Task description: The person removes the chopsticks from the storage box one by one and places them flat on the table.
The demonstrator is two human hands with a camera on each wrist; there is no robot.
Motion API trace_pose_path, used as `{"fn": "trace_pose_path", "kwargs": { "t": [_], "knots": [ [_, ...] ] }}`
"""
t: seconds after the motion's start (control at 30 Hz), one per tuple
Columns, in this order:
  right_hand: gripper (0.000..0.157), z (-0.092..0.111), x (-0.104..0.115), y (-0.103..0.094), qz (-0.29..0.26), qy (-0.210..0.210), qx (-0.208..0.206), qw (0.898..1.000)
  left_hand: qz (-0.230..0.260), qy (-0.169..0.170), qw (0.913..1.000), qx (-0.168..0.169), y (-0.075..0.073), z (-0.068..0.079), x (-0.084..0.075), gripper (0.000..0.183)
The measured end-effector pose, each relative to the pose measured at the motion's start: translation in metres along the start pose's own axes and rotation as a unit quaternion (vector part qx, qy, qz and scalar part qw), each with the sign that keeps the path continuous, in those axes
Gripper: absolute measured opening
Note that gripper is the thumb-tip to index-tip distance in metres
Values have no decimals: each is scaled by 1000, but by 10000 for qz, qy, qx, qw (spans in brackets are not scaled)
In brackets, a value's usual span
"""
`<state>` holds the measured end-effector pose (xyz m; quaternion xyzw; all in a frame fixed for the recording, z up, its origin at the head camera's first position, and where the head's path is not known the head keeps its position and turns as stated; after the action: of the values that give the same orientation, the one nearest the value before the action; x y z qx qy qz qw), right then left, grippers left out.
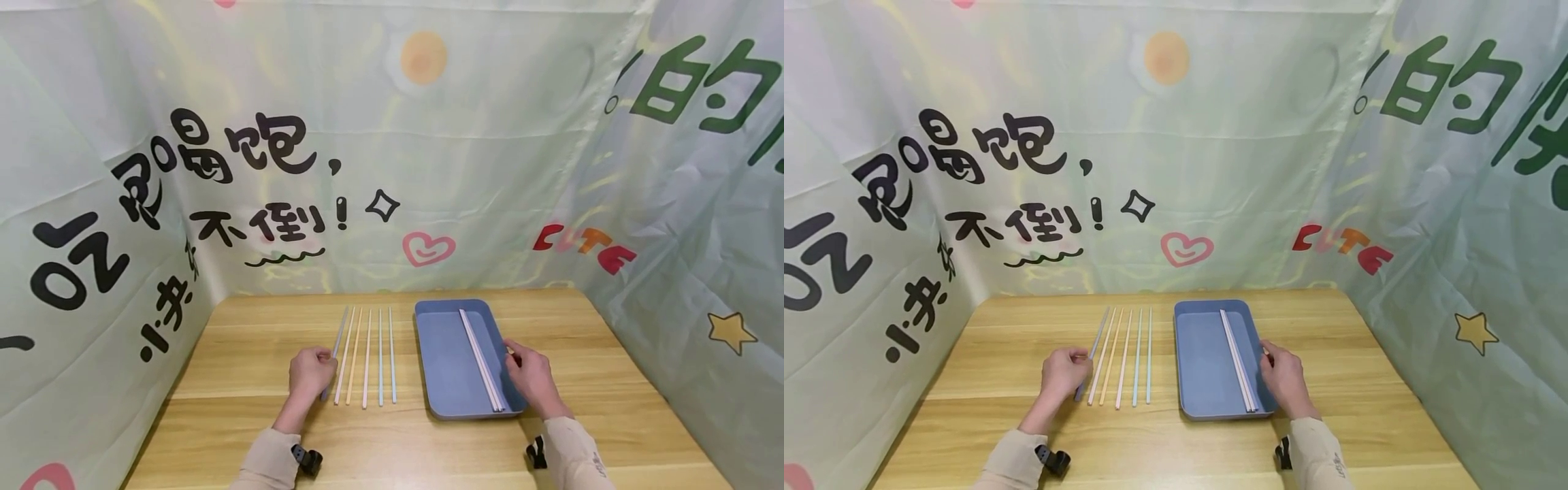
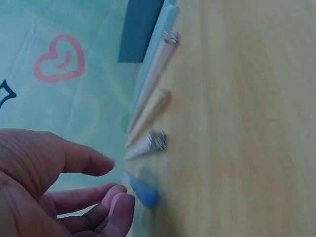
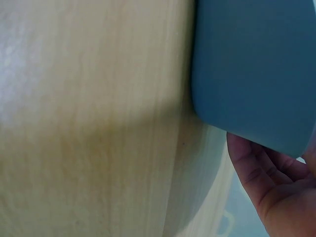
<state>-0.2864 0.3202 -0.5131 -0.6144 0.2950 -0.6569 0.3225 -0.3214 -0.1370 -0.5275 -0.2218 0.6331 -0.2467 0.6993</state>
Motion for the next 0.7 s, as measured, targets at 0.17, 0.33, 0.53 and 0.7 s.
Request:
{"fn": "trace_pose_path", "kwargs": {
  "t": [0.17,0.33,0.53,0.7],
  "knots": [
    [41,1,0,-1,-36,-4,9,10000,468,421,9979,-152,7,0,-31,27],
    [42,1,0,-1,-42,16,-10,10000,1262,582,9903,18,24,-2,-60,26],
    [41,0,1,-2,30,-58,-64,10000,2450,481,9649,819,61,-2,-82,31],
    [40,-1,2,-2,58,-139,-123,9998,2908,462,9458,1368,86,2,-98,35]
  ]
}}
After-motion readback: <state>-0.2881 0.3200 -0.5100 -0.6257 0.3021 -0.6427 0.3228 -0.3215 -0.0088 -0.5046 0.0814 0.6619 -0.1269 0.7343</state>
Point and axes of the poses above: each hand's wrist, its own z-axis away from the middle knuckle, its own y-axis out of the palm, x = y × z, the point moved 9 cm from there along -z, towards the middle knuckle, and after that the axes turned 13 degrees about x, right-handed, at the moved point
